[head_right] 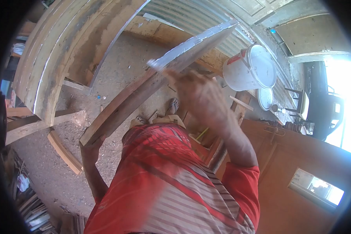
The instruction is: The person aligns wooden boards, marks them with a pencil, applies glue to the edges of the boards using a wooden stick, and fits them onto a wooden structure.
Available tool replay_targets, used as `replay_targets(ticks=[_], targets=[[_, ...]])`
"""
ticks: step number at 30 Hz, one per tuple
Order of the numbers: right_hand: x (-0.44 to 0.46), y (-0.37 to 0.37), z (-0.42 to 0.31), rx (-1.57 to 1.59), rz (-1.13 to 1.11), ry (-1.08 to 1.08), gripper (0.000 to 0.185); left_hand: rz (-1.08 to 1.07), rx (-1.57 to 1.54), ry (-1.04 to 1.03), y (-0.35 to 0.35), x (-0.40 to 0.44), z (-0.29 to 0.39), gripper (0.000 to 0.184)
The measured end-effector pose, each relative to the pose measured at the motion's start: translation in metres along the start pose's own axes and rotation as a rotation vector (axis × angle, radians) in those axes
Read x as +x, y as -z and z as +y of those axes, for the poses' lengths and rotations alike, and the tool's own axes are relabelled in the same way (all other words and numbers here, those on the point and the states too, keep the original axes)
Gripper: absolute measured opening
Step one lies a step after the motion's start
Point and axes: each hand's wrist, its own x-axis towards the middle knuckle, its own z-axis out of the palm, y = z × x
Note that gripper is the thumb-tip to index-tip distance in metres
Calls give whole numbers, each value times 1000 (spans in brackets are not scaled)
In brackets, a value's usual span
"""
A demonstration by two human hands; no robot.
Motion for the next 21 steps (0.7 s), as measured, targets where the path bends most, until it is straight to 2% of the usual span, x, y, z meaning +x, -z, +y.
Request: replay_targets(ticks=[3,6,8,12,15,18,21], targets=[[4,8,-24,58,-29,26,44,-21,64,-58,2,2,1,34],[5,2,-15,-29,41,-27,48,-23,58,-48,2,-1,4,34],[-2,-1,-24,69,-74,80,48,-10,26,-23,1,1,4,34],[-5,8,-29,153,-52,90,43,-13,21,-19,0,1,-2,34],[-1,15,4,37,118,-199,38,-32,9,7,1,1,-5,34],[1,21,46,-40,185,-426,35,-31,5,-12,2,1,-6,35],[3,23,86,-160,152,-412,35,-43,1,-28,2,2,-4,36]])
